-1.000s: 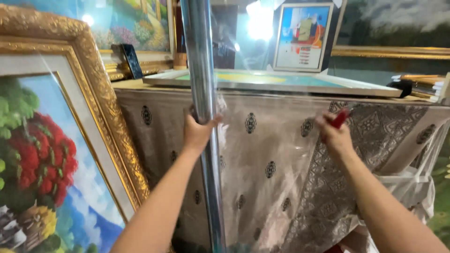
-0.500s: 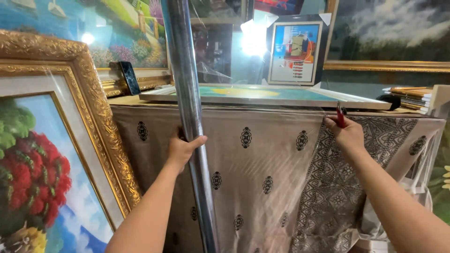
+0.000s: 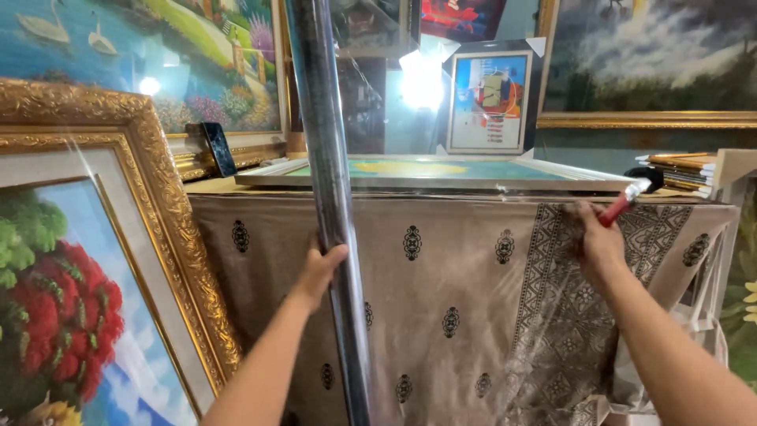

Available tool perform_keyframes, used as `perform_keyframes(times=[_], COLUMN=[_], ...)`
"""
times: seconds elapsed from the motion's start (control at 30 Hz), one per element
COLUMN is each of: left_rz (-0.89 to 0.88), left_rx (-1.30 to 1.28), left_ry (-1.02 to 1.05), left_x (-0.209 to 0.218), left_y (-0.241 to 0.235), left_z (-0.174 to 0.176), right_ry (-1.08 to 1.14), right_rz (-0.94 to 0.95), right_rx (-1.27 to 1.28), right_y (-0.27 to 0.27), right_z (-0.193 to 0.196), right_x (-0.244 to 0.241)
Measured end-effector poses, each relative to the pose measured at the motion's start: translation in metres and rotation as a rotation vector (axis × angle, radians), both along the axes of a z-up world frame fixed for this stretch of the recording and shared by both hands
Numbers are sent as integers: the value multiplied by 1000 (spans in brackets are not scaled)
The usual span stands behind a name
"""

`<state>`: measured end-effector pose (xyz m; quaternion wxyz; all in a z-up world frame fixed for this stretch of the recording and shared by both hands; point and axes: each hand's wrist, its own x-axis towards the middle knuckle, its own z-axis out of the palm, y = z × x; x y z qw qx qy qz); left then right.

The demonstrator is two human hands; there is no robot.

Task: The person wraps a framed painting of a yellow rose with clear plastic film. They unroll the film, smooth it over the frame, and use a red utility knife to trim the excess along the edges. The wrapped painting remains on the workbench.

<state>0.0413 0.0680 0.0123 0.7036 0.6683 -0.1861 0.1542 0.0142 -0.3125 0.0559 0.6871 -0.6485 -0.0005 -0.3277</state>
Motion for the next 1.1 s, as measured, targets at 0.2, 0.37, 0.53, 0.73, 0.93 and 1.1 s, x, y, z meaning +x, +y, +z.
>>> perform_keyframes(times=[0.2, 0.37, 0.53, 0.73, 0.93, 1.1], left_rz=[407, 370, 66, -113, 402, 163], left_rx=[20, -15, -75, 29, 113, 56], left_ry=[-58, -39, -45, 66, 40, -3], left_x=[-13, -18, -9, 14, -16, -8], left_y=[-19, 0, 26, 37, -6, 9], left_z=[-5, -5, -12, -21, -3, -11], right_ry=[137, 129, 0, -15, 98, 46], right_rz=[-42, -92, -200, -253, -297, -338], right_rx=[-247, -213, -207, -120, -135, -103], right_y=[27, 9, -18, -29, -10, -62], right_z=[-13, 0, 11, 11, 16, 0], right_x=[-18, -20, -4, 8, -27, -3])
